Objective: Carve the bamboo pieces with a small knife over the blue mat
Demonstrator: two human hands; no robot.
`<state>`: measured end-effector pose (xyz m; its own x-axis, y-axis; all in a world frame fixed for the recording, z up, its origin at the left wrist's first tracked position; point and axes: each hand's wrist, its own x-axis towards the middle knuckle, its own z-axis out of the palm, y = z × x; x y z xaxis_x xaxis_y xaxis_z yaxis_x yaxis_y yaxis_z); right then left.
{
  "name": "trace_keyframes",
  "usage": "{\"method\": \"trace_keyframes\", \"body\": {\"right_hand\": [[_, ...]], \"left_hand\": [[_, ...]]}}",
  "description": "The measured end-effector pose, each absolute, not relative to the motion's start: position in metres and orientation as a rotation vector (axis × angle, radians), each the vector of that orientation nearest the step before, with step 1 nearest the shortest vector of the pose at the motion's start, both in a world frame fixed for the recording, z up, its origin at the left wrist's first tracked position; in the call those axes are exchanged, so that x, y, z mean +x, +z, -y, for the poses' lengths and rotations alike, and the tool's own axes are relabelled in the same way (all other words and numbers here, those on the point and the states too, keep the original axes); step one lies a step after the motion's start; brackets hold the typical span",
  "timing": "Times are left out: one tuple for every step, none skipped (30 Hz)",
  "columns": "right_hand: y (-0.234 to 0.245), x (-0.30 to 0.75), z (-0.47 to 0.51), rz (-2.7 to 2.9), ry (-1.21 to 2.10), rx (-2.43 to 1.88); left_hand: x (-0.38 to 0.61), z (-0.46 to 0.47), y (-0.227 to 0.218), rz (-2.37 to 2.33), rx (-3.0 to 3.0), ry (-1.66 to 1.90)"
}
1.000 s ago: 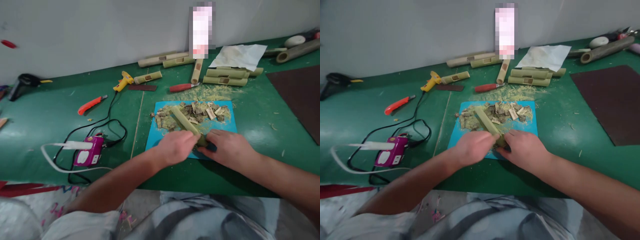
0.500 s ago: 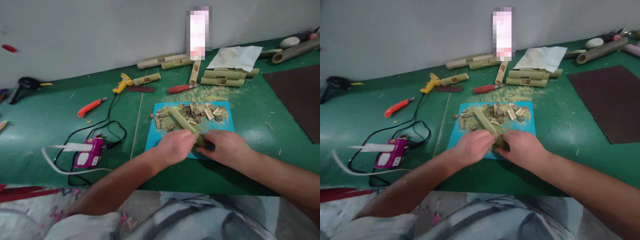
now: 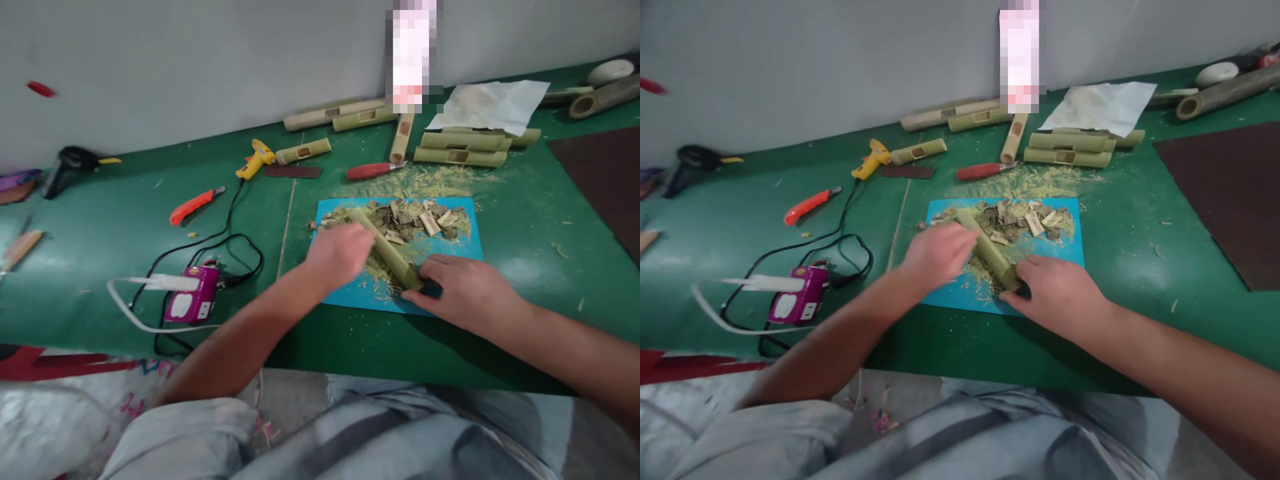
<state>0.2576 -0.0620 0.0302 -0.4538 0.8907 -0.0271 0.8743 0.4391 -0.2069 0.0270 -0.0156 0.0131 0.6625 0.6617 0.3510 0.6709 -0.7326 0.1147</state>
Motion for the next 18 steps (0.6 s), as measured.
{"method": "trace_keyframes", "body": {"right_hand": [[0.03, 0.258, 0.062, 2.595, 0.29, -1.579], [0.029, 0.258, 0.062, 2.598, 0.288, -1.566], [0.029, 0.258, 0.062, 2.596, 0.281, -1.561], [0.028, 0.258, 0.062, 2.589, 0.271, -1.563], [0.028, 0.258, 0.062, 2.581, 0.259, -1.57], [0.029, 0.258, 0.061, 2.577, 0.248, -1.577], [0.029, 0.258, 0.061, 2.576, 0.244, -1.58], [0.029, 0.258, 0.061, 2.58, 0.247, -1.576], [0.029, 0.258, 0.062, 2.586, 0.259, -1.565], [0.029, 0.258, 0.062, 2.592, 0.273, -1.552], [0.029, 0.258, 0.062, 2.595, 0.282, -1.543], [0.029, 0.258, 0.062, 2.595, 0.286, -1.543], [0.029, 0.258, 0.062, 2.592, 0.282, -1.552], [0.029, 0.258, 0.062, 2.585, 0.273, -1.569], [0.029, 0.258, 0.062, 2.58, 0.263, -1.587], [0.029, 0.258, 0.062, 2.58, 0.26, -1.6], [0.029, 0.258, 0.062, 2.583, 0.265, -1.605], [0.029, 0.258, 0.062, 2.586, 0.273, -1.602]], "left_hand": [[0.028, 0.016, 0.012, 1.031, -2.911, -0.513], [0.029, 0.016, 0.011, 0.943, -2.961, -0.48], [0.03, 0.016, 0.01, 0.881, -2.985, -0.463], [0.03, 0.015, 0.011, 0.846, -2.993, -0.471], [0.03, 0.014, 0.012, 0.943, -2.94, -0.504], [0.03, 0.014, 0.013, 1.094, -2.858, -0.546], [0.03, 0.014, 0.016, 1.208, -2.816, -0.562], [0.031, 0.016, 0.018, 1.236, -2.818, -0.557], [0.032, 0.019, 0.02, 1.178, -2.886, -0.511], [0.033, 0.022, 0.022, 1.072, -2.981, -0.462], [0.034, 0.026, 0.024, 1.003, -3.059, -0.414], [0.034, 0.028, 0.025, 0.964, -3.099, -0.39], [0.034, 0.03, 0.025, 0.983, -3.09, -0.408], [0.034, 0.03, 0.024, 1.124, -3.009, -0.448], [0.033, 0.029, 0.024, 1.241, -2.922, -0.505], [0.033, 0.028, 0.023, 1.331, -2.855, -0.539], [0.033, 0.027, 0.022, 1.353, -2.842, -0.552], [0.033, 0.027, 0.021, 1.3, -2.879, -0.539]]}}
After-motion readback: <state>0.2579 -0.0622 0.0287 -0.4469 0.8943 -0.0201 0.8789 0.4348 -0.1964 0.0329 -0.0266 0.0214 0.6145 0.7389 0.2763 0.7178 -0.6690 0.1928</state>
